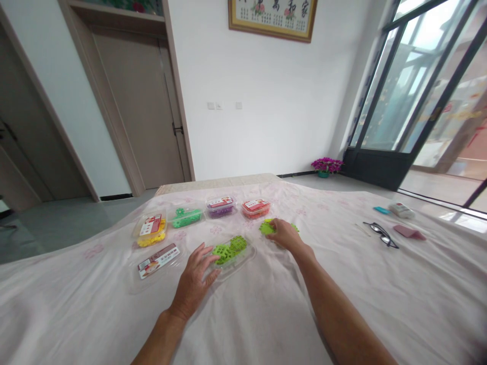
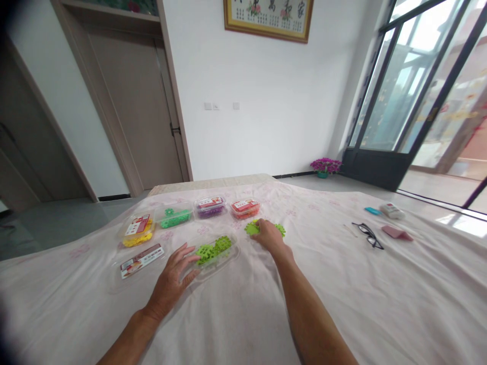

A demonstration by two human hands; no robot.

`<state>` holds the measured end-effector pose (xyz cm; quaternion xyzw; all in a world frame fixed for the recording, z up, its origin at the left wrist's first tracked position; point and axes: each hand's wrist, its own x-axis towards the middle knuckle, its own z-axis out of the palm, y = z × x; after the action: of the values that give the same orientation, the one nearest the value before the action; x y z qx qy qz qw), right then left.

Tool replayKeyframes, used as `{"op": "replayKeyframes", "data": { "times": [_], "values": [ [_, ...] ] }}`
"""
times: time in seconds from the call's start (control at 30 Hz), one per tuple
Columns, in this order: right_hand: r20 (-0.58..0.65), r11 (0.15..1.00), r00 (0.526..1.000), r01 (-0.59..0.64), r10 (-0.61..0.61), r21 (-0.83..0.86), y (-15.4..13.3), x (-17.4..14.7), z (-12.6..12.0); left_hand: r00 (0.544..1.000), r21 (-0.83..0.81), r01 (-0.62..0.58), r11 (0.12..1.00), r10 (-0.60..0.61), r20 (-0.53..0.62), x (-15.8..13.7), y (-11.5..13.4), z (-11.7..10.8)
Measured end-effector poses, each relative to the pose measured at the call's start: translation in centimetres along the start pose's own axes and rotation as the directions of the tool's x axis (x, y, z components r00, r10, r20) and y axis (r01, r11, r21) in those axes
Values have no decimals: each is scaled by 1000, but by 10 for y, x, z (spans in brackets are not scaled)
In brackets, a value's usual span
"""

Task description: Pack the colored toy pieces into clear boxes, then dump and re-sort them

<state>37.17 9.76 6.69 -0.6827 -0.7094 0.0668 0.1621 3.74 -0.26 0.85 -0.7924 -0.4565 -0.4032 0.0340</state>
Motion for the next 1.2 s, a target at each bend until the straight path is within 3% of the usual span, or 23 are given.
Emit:
{"op": "replayKeyframes", "data": {
  "times": [0.1,0.17,0.5,0.67,0.8,0.9,1.07,1.13,1.2],
  "values": [
    [-78,987,985,-157,154,-37,17,1,-13,1000,3,-5,1000,5,4,0,0,0],
    [-69,973,974,-219,214,-78,28,0,-18,1000,5,-9,1000,9,4,0,0,0],
    [-25,943,955,-297,297,-150,43,-3,-17,1000,6,-12,1000,12,4,-1,0,0],
    [-60,958,957,-285,283,-15,45,0,-16,1000,0,-13,1000,13,4,0,-1,1],
    [-110,935,961,-212,252,284,33,6,-17,1000,-4,-11,1000,11,11,0,-2,1],
    [-99,818,981,-84,169,569,10,5,-16,1000,-9,-9,1000,9,14,0,-3,2],
    [12,485,998,18,-59,874,-42,-6,-5,1000,-15,-1,1000,1,12,-2,-4,2],
    [62,418,992,-11,-110,909,-56,-10,2,1000,-12,3,1000,-3,19,-2,-4,2],
    [87,411,992,-40,-96,911,-61,-10,8,1000,-9,5,1000,-5,20,-2,-4,1]
  ]
}}
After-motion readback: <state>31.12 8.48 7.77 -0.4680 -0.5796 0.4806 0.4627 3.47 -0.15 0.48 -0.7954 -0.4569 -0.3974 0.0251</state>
